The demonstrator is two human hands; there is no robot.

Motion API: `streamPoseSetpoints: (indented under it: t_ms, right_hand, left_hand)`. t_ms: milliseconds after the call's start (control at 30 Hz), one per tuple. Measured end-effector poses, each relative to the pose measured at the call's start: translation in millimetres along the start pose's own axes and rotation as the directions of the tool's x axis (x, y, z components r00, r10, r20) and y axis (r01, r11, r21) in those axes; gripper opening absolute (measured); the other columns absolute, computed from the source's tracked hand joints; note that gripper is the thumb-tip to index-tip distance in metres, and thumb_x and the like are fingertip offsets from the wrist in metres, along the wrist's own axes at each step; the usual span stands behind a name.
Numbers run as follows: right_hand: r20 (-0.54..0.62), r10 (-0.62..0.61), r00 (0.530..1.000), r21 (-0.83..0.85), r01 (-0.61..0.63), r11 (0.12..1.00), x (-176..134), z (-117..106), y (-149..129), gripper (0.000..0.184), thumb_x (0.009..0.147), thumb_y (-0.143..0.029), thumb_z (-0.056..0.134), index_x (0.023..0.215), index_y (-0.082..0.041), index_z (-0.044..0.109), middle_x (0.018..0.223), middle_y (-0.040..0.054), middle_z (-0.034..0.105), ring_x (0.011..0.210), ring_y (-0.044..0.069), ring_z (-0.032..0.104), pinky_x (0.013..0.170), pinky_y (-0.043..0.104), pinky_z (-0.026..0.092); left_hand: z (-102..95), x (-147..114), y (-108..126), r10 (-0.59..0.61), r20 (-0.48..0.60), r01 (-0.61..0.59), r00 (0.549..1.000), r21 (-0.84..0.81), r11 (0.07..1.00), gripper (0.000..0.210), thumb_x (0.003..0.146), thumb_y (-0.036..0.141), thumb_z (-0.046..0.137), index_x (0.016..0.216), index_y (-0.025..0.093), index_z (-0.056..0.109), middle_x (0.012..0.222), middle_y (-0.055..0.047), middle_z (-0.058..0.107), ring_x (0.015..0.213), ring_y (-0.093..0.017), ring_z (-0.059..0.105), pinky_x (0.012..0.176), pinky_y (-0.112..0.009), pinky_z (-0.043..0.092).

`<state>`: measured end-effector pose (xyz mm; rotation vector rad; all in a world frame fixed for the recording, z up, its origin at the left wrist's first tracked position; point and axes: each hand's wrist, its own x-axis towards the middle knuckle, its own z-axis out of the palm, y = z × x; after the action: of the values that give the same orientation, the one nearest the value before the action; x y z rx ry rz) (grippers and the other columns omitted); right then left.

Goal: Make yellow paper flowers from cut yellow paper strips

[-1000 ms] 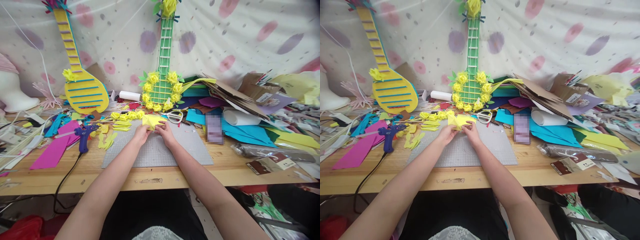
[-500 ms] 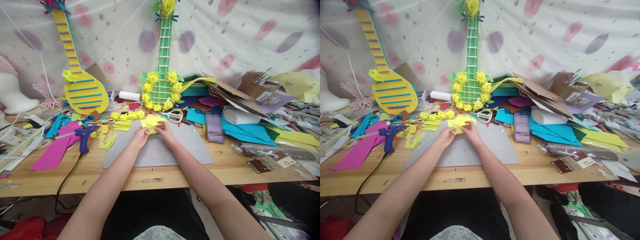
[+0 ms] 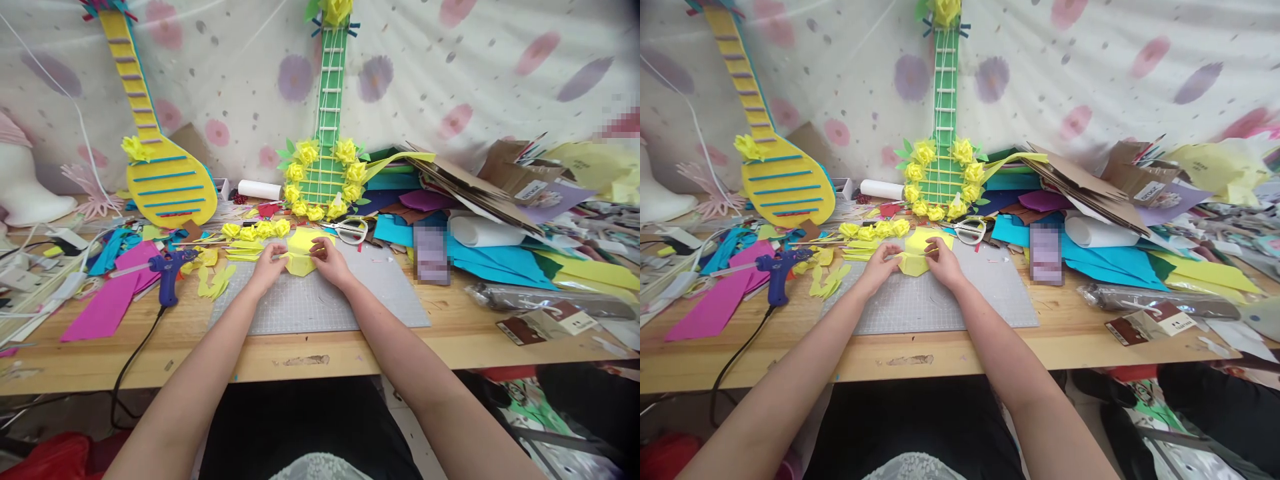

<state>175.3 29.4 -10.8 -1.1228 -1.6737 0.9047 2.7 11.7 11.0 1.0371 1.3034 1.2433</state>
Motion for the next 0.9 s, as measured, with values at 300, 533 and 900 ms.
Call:
streamPoseSetpoints:
  t_ms: [300,533,900]
  right_hand:
    - [0.157,-0.322,0.934,-0.559,0.352,0.751,-15,3,-25,0.051,0.065,-0.008,0.045,0.115,-0.016,0.046,0.116,0.0104,0.05,0.11,0.023,0.038,0.094,0.039,0.033]
    - [0.156,-0.27,0.95,-0.663,0.303,0.685,-14,18,-25,0.039,0.076,-0.009,0.039,0.113,-0.016,0.049,0.093,0.0074,0.061,0.09,0.023,0.045,0.08,0.035,0.037]
    - [0.136,-0.153,0.979,-0.573,0.204,0.794,-18,12,-20,0.038,0.071,-0.009,0.049,0.107,-0.02,0.05,0.085,0.0018,0.064,0.088,0.02,0.048,0.076,0.031,0.038]
  left_hand:
    - [0.8,-4,-5,-0.084,-0.137,0.055,0.987,-0.2,0.978,0.006,0.061,0.008,0.055,0.066,0.013,0.057,0.07,-0.002,0.061,0.069,-0.01,0.059,0.074,-0.031,0.051]
    - [-1.8,-4,-9,-0.02,-0.103,0.012,0.994,-0.08,0.997,0.014,0.062,0.01,0.055,0.075,0.014,0.055,0.08,-0.004,0.059,0.079,-0.014,0.058,0.081,-0.034,0.048]
    - [-12.8,-24,-5,0.389,0.213,-0.397,0.896,0.778,0.487,0.033,0.066,0.01,0.053,0.096,0.022,0.059,0.087,-0.004,0.064,0.09,-0.023,0.051,0.085,-0.037,0.037]
